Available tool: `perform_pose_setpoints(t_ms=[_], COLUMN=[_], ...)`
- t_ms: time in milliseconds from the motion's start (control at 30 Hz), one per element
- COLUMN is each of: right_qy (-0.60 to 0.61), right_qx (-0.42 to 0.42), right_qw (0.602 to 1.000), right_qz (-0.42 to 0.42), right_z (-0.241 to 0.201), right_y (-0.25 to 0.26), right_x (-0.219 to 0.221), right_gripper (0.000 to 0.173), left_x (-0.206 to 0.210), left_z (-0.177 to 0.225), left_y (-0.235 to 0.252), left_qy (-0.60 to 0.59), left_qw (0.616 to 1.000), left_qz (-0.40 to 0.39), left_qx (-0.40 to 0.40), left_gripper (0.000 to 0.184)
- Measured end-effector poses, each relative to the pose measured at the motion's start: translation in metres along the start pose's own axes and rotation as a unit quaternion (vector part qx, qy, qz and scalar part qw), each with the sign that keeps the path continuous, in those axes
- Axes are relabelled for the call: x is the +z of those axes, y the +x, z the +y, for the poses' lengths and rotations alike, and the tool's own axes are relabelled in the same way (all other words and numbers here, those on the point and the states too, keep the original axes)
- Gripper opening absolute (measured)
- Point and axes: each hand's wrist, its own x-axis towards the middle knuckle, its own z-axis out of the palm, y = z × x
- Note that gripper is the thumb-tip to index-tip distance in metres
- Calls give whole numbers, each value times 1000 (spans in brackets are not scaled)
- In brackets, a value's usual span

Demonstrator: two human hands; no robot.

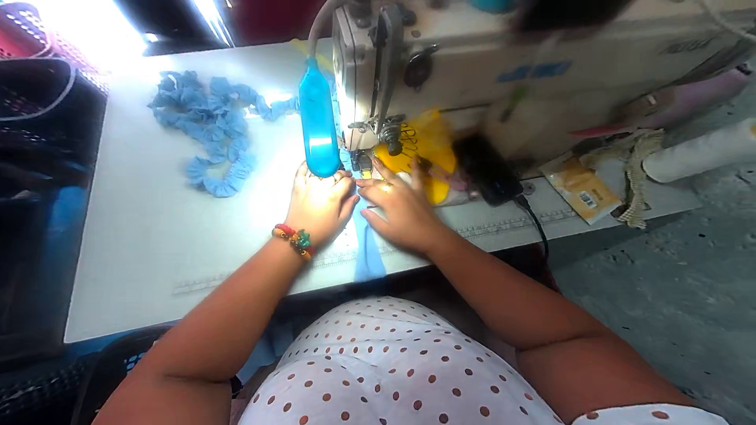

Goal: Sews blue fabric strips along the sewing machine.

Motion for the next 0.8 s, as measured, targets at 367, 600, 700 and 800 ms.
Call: perform_pose_setpoints(t_ms=[367, 600, 700, 800], right_qy=[3, -55, -50, 10], right_qx=[11, 26, 17, -4], right_qw=[1000, 998, 999, 998], right_qz=[-3, -14, 7, 62], right_z=[-1, -10, -10, -3], right_y=[1, 1, -2, -9], right_x=[3, 4, 2, 2], right_gripper=[49, 52, 48, 39], left_x=[2, 1, -14, -9], left_z=[-3, -2, 35, 68], left_y=[1, 0, -32, -77], left_qy=[-29, -47, -76, -99], left_qw=[1000, 998, 987, 975], left_qz=[-4, -14, -2, -16], left_qx=[-2, -29, -138, -198], left_gripper=[42, 43, 50, 69])
